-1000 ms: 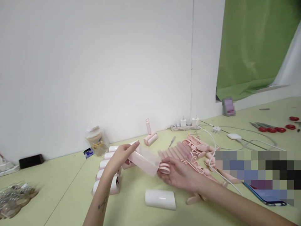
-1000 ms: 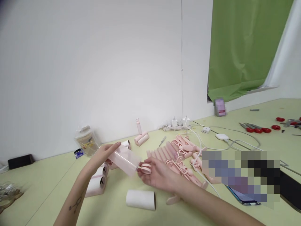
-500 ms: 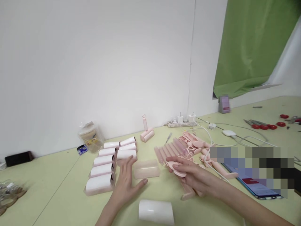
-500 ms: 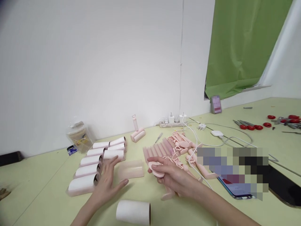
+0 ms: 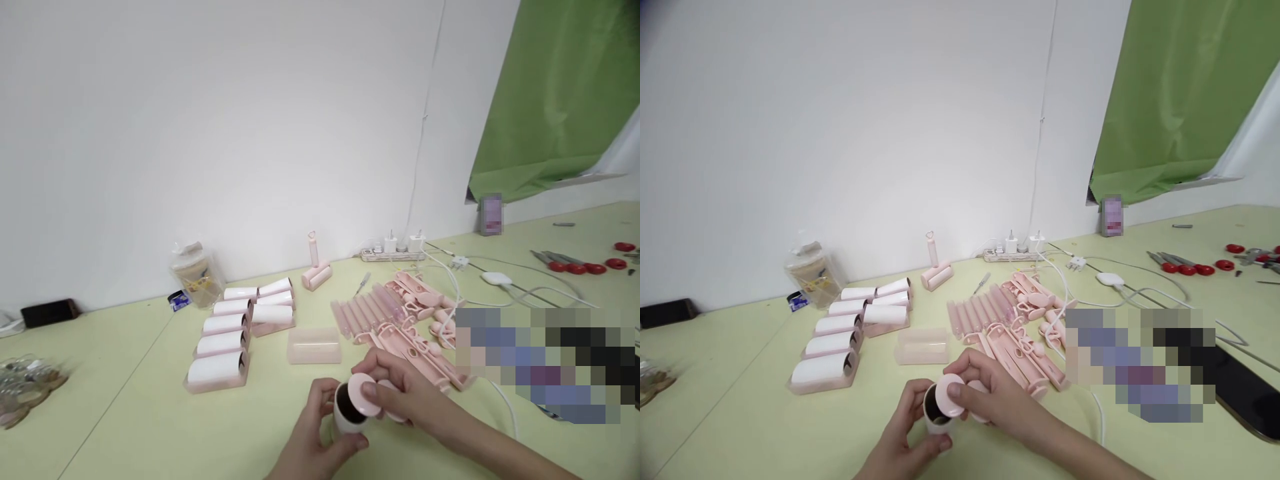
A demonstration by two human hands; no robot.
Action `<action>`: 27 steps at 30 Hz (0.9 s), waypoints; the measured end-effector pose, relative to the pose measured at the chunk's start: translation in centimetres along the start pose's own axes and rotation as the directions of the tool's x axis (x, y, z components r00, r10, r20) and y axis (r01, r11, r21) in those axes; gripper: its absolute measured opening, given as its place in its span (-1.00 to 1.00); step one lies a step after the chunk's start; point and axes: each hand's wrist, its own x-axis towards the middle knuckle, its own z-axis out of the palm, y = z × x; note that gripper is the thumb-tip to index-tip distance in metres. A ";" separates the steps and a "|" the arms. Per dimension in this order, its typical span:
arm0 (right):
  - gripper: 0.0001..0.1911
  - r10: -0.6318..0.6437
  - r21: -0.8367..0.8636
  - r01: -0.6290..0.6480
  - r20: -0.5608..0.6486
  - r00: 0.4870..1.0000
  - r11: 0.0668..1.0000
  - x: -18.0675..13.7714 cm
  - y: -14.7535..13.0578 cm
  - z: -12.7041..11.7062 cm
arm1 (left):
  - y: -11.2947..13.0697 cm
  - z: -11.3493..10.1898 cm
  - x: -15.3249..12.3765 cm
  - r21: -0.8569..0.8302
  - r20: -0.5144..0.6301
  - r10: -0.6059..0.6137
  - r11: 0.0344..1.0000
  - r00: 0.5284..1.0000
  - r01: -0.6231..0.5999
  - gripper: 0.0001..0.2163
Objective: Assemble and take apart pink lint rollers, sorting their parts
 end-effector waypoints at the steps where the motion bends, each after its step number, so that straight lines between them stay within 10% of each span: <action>1: -0.70 0.007 -0.037 -0.008 -0.013 1.000 0.999 0.1 0.3 0.2 | -0.3 0.2 -0.1 0.015 -0.008 0.026 1.000 1.000 -0.026 -0.59; 16: -0.80 -0.131 -0.679 -0.036 -0.194 0.972 0.734 -0.1 -0.4 2.0 | -0.9 0.3 -0.8 0.397 0.165 0.462 0.778 0.872 -0.487 -0.43; 19: -0.76 -0.110 -0.537 0.018 -0.141 0.984 0.843 0.0 -0.6 1.3 | -0.4 -0.1 -0.7 0.314 0.113 0.329 0.883 0.938 -0.348 -0.61; 22: -0.71 -0.159 -0.383 0.093 -0.143 0.977 0.919 -0.1 -1.3 0.0 | 0.6 -1.1 0.2 -0.060 -0.330 0.032 0.997 0.943 -0.055 -0.72; 24: -0.74 -0.222 -0.354 0.162 -0.136 0.966 0.921 -0.2 -1.5 -0.5 | 1.4 -1.7 0.9 -0.429 -0.490 -0.176 0.901 0.854 -0.060 -0.67; 27: -0.67 -0.263 -0.336 0.224 -0.076 0.962 0.915 -0.5 -0.9 0.1 | 2.3 -1.7 1.7 -0.753 -0.438 -0.348 0.645 0.829 -0.128 -0.68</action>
